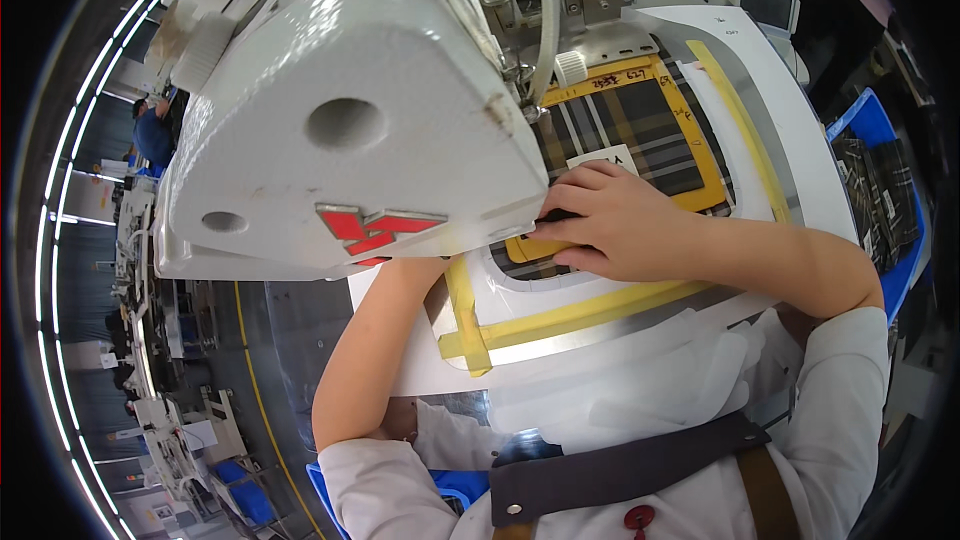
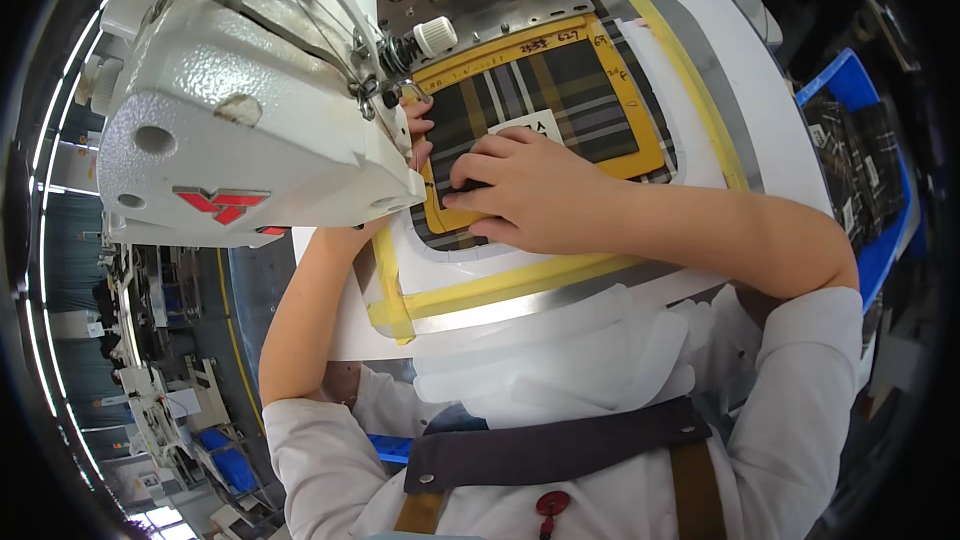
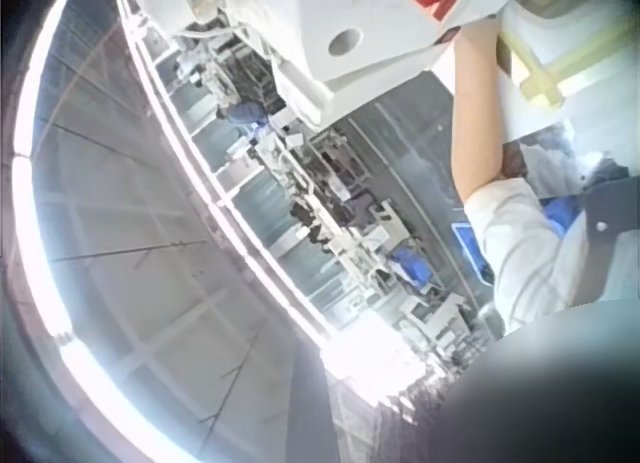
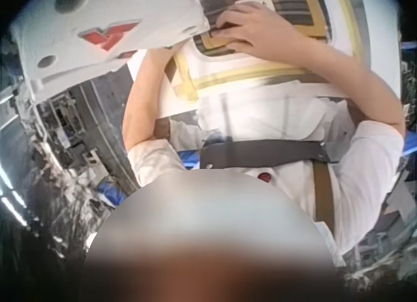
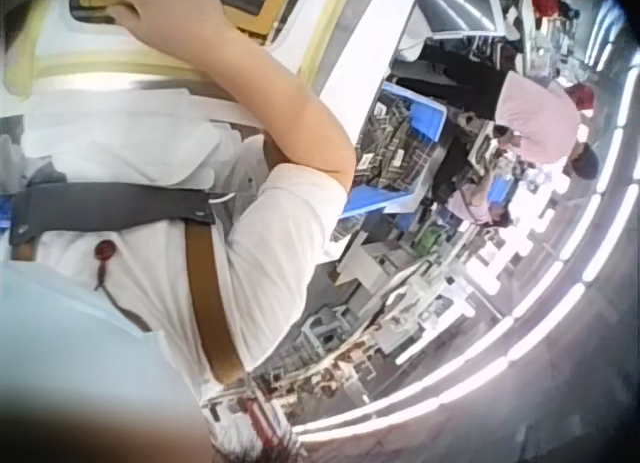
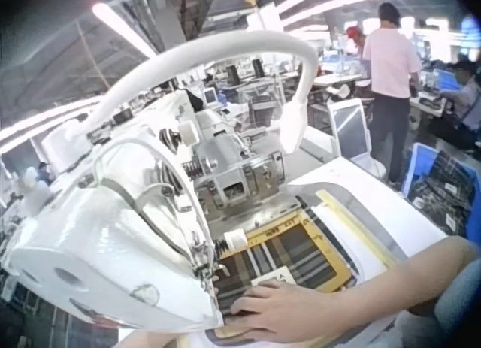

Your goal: The recorder is using an industrial sewing machine to sew a square patterned leather patch onto a base material.

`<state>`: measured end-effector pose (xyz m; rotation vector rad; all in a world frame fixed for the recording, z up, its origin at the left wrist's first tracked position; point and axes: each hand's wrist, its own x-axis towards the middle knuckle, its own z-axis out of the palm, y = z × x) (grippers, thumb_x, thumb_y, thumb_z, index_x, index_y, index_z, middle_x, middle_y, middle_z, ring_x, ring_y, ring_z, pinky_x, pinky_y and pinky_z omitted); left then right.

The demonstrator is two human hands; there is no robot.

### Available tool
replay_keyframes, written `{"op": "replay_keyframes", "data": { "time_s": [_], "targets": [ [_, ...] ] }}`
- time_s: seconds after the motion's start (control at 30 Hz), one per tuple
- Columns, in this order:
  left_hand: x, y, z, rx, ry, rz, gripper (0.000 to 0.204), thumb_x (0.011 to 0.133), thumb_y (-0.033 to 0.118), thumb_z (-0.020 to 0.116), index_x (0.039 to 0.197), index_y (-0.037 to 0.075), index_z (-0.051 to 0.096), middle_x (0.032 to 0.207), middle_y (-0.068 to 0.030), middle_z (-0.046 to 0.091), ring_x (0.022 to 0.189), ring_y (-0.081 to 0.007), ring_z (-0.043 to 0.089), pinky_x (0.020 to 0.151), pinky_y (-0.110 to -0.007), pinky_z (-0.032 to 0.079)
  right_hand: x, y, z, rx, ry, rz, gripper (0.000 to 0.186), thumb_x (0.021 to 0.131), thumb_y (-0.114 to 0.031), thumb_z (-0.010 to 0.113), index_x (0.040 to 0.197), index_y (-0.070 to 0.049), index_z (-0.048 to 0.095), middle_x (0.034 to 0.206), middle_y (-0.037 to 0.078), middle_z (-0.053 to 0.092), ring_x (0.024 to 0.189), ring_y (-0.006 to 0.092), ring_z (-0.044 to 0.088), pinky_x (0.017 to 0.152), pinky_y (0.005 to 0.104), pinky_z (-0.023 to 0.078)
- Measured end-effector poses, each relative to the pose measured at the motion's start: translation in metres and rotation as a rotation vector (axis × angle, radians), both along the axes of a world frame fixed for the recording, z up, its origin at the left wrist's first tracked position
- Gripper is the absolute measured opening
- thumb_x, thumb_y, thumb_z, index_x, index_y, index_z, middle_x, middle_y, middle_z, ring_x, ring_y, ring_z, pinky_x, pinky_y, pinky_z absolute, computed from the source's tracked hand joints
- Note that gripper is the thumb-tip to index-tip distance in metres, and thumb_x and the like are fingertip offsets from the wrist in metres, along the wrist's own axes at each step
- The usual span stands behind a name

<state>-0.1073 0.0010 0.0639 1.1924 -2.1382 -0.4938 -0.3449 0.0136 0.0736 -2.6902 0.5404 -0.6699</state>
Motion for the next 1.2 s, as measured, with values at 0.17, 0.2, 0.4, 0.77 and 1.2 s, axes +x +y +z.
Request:
{"op": "replay_keyframes", "data": {
  "time_s": [0.17, 0.2, 0.4, 0.77, 1.2],
  "targets": [
    [0.009, -0.011, -0.013, -0.01, -0.132, 0.095, 0.021, 0.091, 0.01, 0.062, 0.111, 0.006, 0.06, 0.121, -0.0082, 0.06, 0.112, -0.0207, 0.055, 0.099, -0.032, 0.042, -0.006, -0.001, 0.002, 0.007, -0.014, -0.006, 0.031, 0.081, -0.022, 0.069, 0.11, -0.011, 0.067, 0.107, 0.005, 0.058, 0.107, 0.0262, 0.053, 0.099, 0.0413, 0.039],
    [0.009, -0.011, -0.014, 0.058, -0.188, 0.127, 0.021, 0.091, 0.01, 0.061, 0.111, 0.005, 0.061, 0.121, -0.0082, 0.06, 0.112, -0.0207, 0.055, 0.099, -0.032, 0.042, -0.006, -0.001, 0.002, -0.003, -0.014, -0.009, 0.03, 0.081, -0.021, 0.068, 0.11, -0.011, 0.067, 0.107, 0.005, 0.058, 0.107, 0.0263, 0.053, 0.099, 0.0412, 0.039],
    [-0.003, -0.006, -0.002, 0.092, 0.007, 0.069, 0.016, 0.092, 0.008, 0.058, 0.107, 0.003, 0.062, 0.12, -0.0089, 0.061, 0.113, -0.0215, 0.054, 0.102, -0.034, 0.04, -0.005, 0.001, 0.001, 0.001, -0.023, -0.017, 0.03, 0.081, -0.021, 0.068, 0.11, -0.011, 0.066, 0.107, 0.004, 0.058, 0.107, 0.0255, 0.053, 0.098, 0.0406, 0.039],
    [-0.004, -0.025, -0.01, -0.146, -0.138, -0.105, 0.013, 0.093, 0.006, 0.051, 0.106, 0.002, 0.053, 0.132, -0.014, 0.054, 0.124, -0.0308, 0.048, 0.107, -0.042, 0.034, -0.011, -0.005, -0.011, -0.104, -0.058, -0.066, 0.026, 0.085, -0.026, 0.064, 0.107, -0.012, 0.069, 0.102, 0.003, 0.057, 0.101, 0.0207, 0.053, 0.095, 0.0374, 0.039],
    [0.0, -0.028, -0.014, -0.186, -0.097, -0.133, 0.011, 0.093, 0.005, 0.052, 0.102, 0.001, 0.057, 0.128, -0.0155, 0.058, 0.125, -0.0304, 0.049, 0.107, -0.041, 0.035, -0.013, -0.008, -0.009, -0.026, -0.047, -0.008, 0.021, 0.086, -0.026, 0.062, 0.098, -0.011, 0.071, 0.1, 0.003, 0.061, 0.101, 0.0201, 0.056, 0.096, 0.0381, 0.039]
  ]
}}
